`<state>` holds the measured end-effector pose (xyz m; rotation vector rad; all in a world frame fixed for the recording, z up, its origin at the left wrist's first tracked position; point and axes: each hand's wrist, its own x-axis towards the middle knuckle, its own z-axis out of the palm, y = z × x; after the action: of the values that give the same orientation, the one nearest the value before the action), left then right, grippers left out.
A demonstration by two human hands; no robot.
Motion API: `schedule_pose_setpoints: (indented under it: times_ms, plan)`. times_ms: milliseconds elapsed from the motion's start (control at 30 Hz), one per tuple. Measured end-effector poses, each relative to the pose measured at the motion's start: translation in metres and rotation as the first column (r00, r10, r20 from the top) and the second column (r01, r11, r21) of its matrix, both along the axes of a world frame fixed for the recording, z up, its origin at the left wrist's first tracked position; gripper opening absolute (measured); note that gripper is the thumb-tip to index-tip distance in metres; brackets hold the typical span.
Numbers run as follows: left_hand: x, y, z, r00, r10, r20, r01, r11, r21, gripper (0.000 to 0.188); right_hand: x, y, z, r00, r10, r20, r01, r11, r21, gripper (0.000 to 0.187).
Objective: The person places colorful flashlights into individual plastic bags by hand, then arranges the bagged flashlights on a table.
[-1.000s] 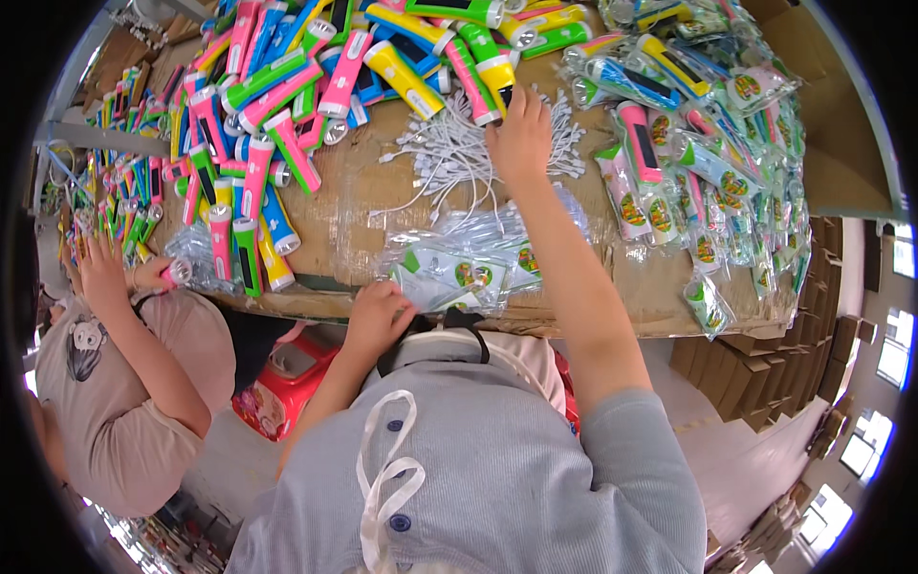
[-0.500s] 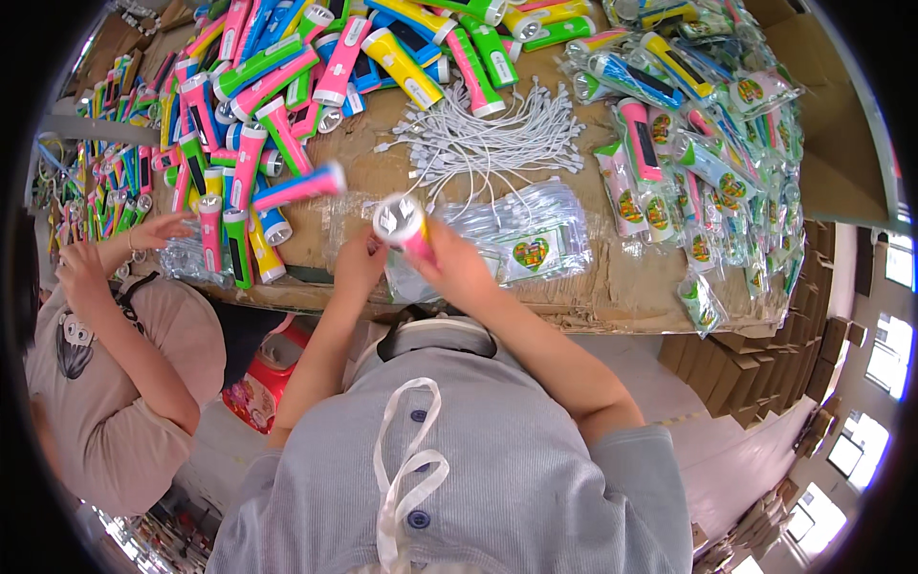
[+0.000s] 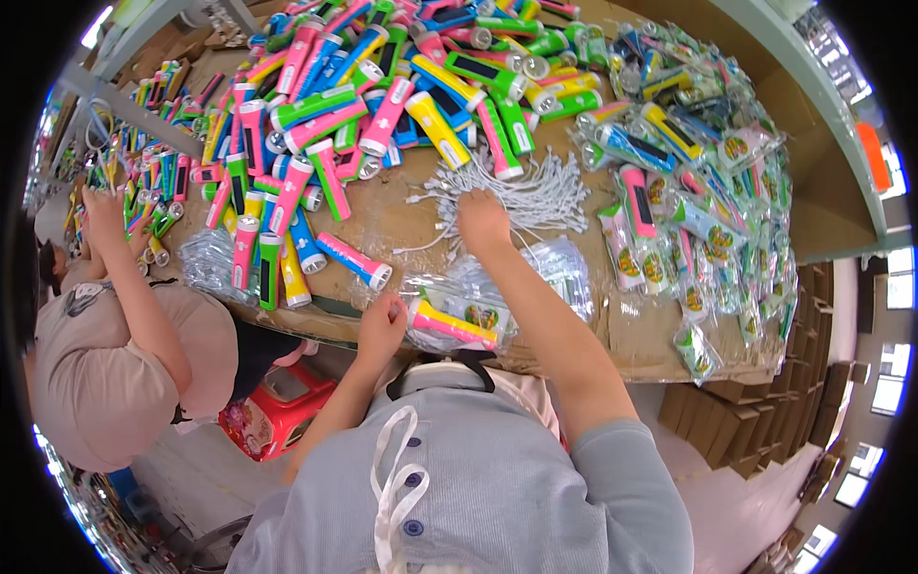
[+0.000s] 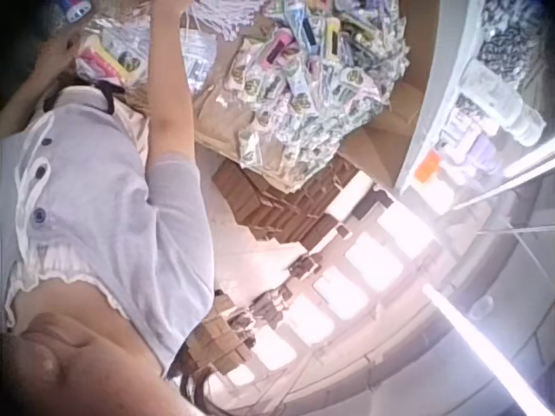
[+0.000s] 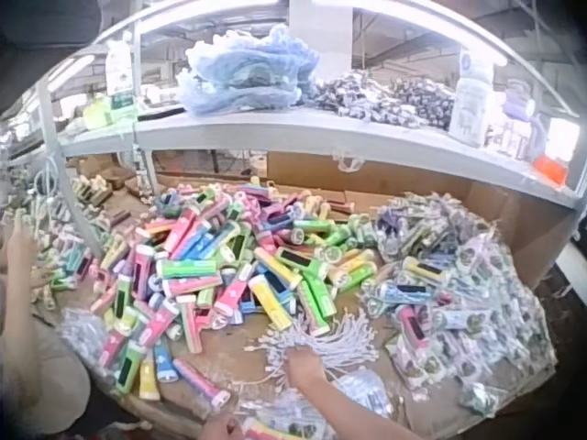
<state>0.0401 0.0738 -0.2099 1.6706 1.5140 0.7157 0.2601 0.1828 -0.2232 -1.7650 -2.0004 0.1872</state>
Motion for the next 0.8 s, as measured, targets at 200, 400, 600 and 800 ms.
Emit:
schedule_pose_setpoints:
  times_ms: [200,400,600,800]
  plan:
    - [-0.007,-0.01,-0.006,0.993,0.052,0.106,-0.042,0.995,-0.096,0.008,0.01,0.022,0.009,0.862,0.103,0.496,-0.077,0.994,-0.073,0.017]
    - [-0.009,-0.001,-0.017,0.992,0.033,0.119,-0.024,0.997,-0.076,0.009,-0.014,0.011,0.115,0.974,-0.214,0.079,0.226,0.956,-0.189,0.013]
    - [-0.002,0.009,-0.023,0.963,0.093,0.251,-0.031,0.971,-0.238,0.011,-0.047,-0.088,0.114,0.615,-0.077,-0.784,0.016,0.996,-0.085,0.011]
    - [-0.003,0.018,-0.033,0.833,0.296,0.467,-0.043,0.877,-0.479,0.008,-0.044,-0.146,0.028,0.963,0.205,-0.175,-0.255,0.905,-0.34,0.013]
